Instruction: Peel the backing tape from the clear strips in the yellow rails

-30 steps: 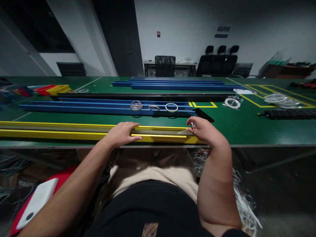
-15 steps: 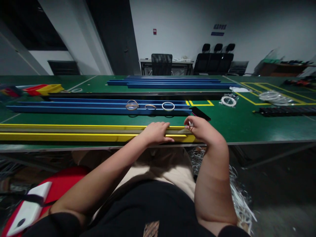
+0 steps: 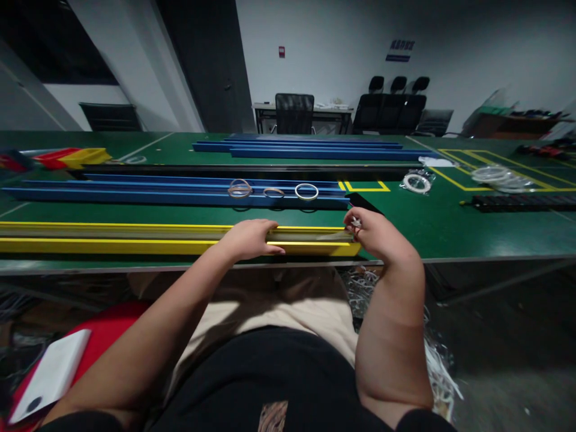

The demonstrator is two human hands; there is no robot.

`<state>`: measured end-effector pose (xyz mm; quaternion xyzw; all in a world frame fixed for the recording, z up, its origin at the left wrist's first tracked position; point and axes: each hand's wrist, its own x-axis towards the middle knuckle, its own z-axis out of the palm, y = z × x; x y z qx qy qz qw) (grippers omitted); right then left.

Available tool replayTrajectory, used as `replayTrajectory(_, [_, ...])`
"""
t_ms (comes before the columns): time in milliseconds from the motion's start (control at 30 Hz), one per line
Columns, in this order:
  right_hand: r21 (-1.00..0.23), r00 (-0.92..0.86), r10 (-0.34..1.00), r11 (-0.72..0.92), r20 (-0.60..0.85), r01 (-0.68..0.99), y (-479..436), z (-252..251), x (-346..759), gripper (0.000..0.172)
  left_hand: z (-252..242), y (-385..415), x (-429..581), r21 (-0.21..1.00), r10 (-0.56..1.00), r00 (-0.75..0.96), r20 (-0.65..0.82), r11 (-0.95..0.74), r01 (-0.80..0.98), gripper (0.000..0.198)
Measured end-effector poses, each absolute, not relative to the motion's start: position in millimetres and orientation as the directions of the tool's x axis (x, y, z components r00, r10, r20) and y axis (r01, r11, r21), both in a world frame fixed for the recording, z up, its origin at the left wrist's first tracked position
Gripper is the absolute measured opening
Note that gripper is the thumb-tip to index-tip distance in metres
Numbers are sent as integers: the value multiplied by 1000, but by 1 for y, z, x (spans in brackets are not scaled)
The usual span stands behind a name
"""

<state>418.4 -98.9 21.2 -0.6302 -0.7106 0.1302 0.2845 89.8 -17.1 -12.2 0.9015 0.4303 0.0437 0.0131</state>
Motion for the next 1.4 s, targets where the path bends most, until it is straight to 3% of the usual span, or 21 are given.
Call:
replayTrajectory(367, [-463,-101,962,213,254,860,-96,25,407,7,-12,-18,65,46,790,604,109,-611,791,81])
replayTrajectory(600, [-531,-103,976,193,194,825,-101,25,407,28,-12,-19,66,57,810,578,103,-585,809,80])
replayTrajectory(800, [-501,-65,972,174,227,848,-99,25,409,10,-13,-18,65,42,799,590,115,-598,801,82])
replayTrajectory(1067, [-462,-78,969,181,233,868,-98,23,411,9,-12,-18,65,52,812,575,105,-582,812,79])
replayTrajectory(1300, [-503,-85,980,165,178,848,-99,23,413,28,-14,-18,64,40,795,593,129,-602,798,80])
replayTrajectory(1400, [-499,-69,978,161,198,851,-99,24,412,24,-14,-18,64,44,798,589,130,-598,800,79])
